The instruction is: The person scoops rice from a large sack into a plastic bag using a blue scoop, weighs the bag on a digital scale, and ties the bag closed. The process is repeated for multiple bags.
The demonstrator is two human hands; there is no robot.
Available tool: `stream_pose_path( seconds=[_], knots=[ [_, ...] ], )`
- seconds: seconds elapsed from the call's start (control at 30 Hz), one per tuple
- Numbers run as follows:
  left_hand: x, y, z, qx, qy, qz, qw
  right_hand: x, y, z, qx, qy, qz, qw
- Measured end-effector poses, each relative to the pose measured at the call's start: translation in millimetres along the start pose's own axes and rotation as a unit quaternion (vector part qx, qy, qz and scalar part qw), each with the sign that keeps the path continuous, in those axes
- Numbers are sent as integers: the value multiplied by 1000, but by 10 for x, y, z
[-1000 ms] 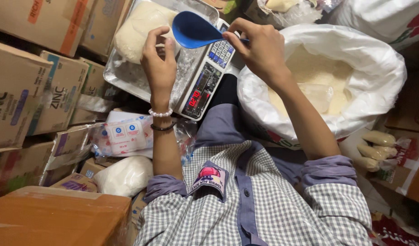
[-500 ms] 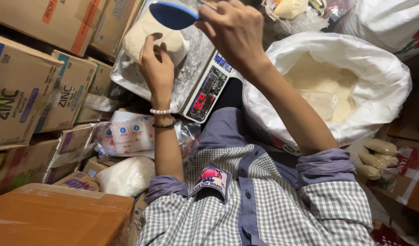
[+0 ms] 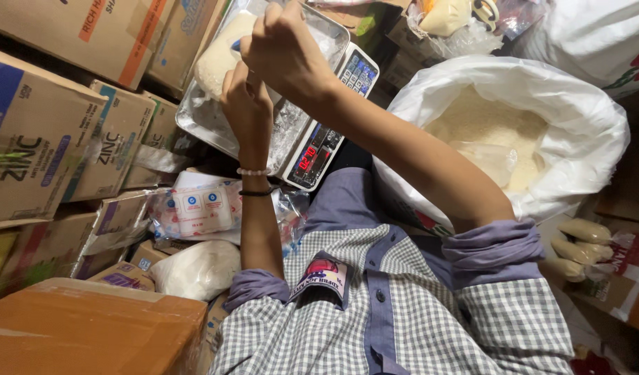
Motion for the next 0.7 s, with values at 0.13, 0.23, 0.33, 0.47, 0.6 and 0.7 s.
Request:
stream_pose_path(
  seconds=[0.13,0.23,0.33,0.47,0.6,0.7],
  knots=[
    [133,37,35,-2,-13,-7,1000,76,131,-7,42,33,44,998],
    [281,99,84,-29,-32,45,998,78,301,35,104,50,42,992],
    [500,251,149,-18,-114,108,987,76,406,86,98,79,-4,992],
    [708,448,265,39,-160,124,979,-29,538,177,102,125,-69,984],
    [726,527,325,34,-97,136,985,-124,555,311,107,152,-75,980],
    [710,567,323,34,-67,108,991,-162,510,366,91,176,-117,973]
  ],
)
Point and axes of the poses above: each hand's wrist, its own z-axis away from the middle knuckle, its own y-axis out of the palm, x = y × z, the point moved 5 cm from there along -z, towards the middle knuckle, and after that the axes turned 9 degrees about -x, right-handed, at the moved point
